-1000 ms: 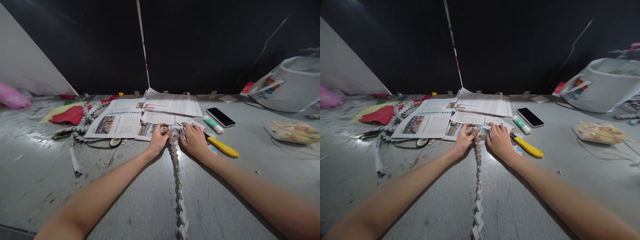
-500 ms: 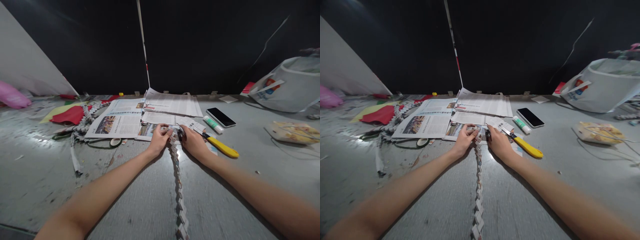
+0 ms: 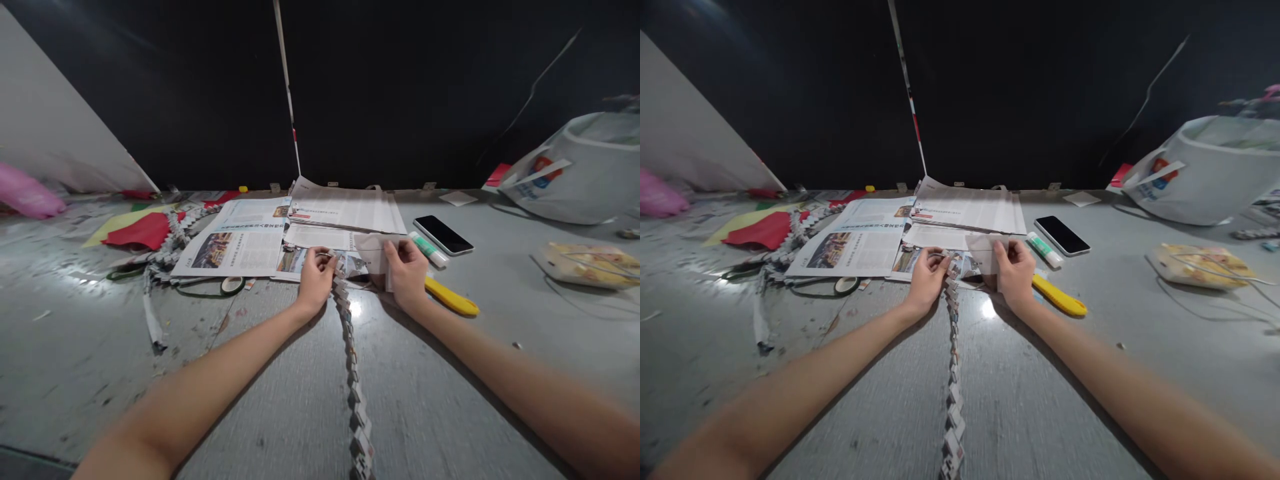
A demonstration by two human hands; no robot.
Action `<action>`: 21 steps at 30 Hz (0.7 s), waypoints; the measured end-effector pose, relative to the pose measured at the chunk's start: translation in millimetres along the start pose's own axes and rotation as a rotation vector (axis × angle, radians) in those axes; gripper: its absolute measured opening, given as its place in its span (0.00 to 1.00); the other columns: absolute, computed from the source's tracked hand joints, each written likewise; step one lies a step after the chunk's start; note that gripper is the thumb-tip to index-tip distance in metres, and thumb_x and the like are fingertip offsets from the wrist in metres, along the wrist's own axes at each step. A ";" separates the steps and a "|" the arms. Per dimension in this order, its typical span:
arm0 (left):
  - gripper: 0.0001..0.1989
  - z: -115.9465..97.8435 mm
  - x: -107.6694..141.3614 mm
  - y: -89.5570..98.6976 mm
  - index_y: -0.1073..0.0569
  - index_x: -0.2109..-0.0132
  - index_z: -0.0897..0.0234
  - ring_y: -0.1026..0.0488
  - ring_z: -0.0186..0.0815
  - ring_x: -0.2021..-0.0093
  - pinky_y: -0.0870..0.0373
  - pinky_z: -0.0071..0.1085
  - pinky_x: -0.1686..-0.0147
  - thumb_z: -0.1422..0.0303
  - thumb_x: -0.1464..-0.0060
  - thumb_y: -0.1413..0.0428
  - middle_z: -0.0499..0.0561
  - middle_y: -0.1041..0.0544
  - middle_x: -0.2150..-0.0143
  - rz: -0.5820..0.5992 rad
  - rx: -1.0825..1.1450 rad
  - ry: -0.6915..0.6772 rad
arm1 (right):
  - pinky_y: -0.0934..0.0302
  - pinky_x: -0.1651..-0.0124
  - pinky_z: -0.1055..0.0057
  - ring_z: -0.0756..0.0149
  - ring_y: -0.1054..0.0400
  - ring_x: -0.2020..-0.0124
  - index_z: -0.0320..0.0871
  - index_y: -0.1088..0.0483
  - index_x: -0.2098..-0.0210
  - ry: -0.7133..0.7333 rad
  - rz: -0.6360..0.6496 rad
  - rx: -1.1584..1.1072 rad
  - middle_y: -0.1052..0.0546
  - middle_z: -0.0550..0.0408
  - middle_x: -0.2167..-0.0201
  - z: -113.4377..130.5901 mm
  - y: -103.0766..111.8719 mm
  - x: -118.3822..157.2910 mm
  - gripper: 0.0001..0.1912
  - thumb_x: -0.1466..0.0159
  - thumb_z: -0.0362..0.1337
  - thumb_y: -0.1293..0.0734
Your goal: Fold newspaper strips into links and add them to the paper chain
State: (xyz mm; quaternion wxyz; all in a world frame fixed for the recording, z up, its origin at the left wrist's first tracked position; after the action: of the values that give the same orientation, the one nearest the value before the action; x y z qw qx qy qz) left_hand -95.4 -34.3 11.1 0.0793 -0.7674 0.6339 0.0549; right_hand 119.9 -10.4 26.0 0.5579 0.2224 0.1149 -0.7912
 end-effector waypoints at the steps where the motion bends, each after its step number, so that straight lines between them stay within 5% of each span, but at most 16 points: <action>1: 0.21 0.3 -0.1 1.8 0.32 0.49 0.60 0.22 0.37 0.65 0.27 0.33 0.61 0.54 0.36 0.33 0.48 0.23 0.63 -0.036 -0.029 -0.020 | 0.37 0.65 0.65 0.62 0.37 0.69 0.49 0.35 0.69 0.026 -0.007 0.022 0.34 0.59 0.73 0.8 0.9 0.1 0.21 0.30 0.55 0.29; 7: 0.17 -4.2 2.1 5.5 0.29 0.41 0.59 0.25 0.44 0.43 0.27 0.39 0.45 0.70 0.35 0.38 0.60 0.25 0.40 -0.183 -0.206 -0.131 | 0.34 0.68 0.63 0.61 0.32 0.72 0.50 0.33 0.56 -0.037 0.080 -0.060 0.29 0.59 0.72 -0.5 -3.2 5.2 0.17 0.27 0.55 0.31; 10: 0.16 -12.1 6.1 2.2 0.27 0.40 0.58 0.30 0.46 0.34 0.32 0.43 0.35 0.68 0.33 0.40 0.61 0.26 0.36 -0.140 -0.225 -0.186 | 0.28 0.66 0.60 0.58 0.24 0.71 0.50 0.35 0.52 -0.114 0.133 -0.159 0.22 0.56 0.71 -5.4 -6.9 5.8 0.19 0.29 0.55 0.29; 16: 0.21 -24.0 13.5 -6.4 0.25 0.42 0.59 0.23 0.48 0.40 0.28 0.42 0.39 0.48 0.26 0.48 0.59 0.19 0.46 0.117 -0.061 -0.112 | 0.24 0.64 0.57 0.54 0.18 0.68 0.49 0.34 0.53 -0.209 0.257 -0.225 0.17 0.51 0.66 -9.2 -10.6 3.7 0.22 0.33 0.56 0.26; 21: 0.27 -18.1 11.0 -6.0 0.30 0.40 0.58 0.19 0.47 0.49 0.24 0.39 0.50 0.45 0.33 0.39 0.57 0.17 0.51 0.073 0.071 -0.027 | 0.25 0.66 0.61 0.57 0.20 0.71 0.49 0.33 0.55 -0.342 0.335 -0.324 0.18 0.54 0.69 -7.2 -11.9 4.3 0.22 0.37 0.53 0.23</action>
State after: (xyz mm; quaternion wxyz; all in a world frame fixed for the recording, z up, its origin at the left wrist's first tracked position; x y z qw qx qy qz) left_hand -87.7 -47.3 27.2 0.1128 -0.7398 0.6618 0.0456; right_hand 109.1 -6.8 16.8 0.7203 0.0093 0.1058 -0.6855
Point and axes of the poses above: each hand's wrist, its own x-axis away from the middle knuckle, its own y-axis out of the back of the hand, z = x × y, the point moved 2 cm from there along -x, towards the middle knuckle
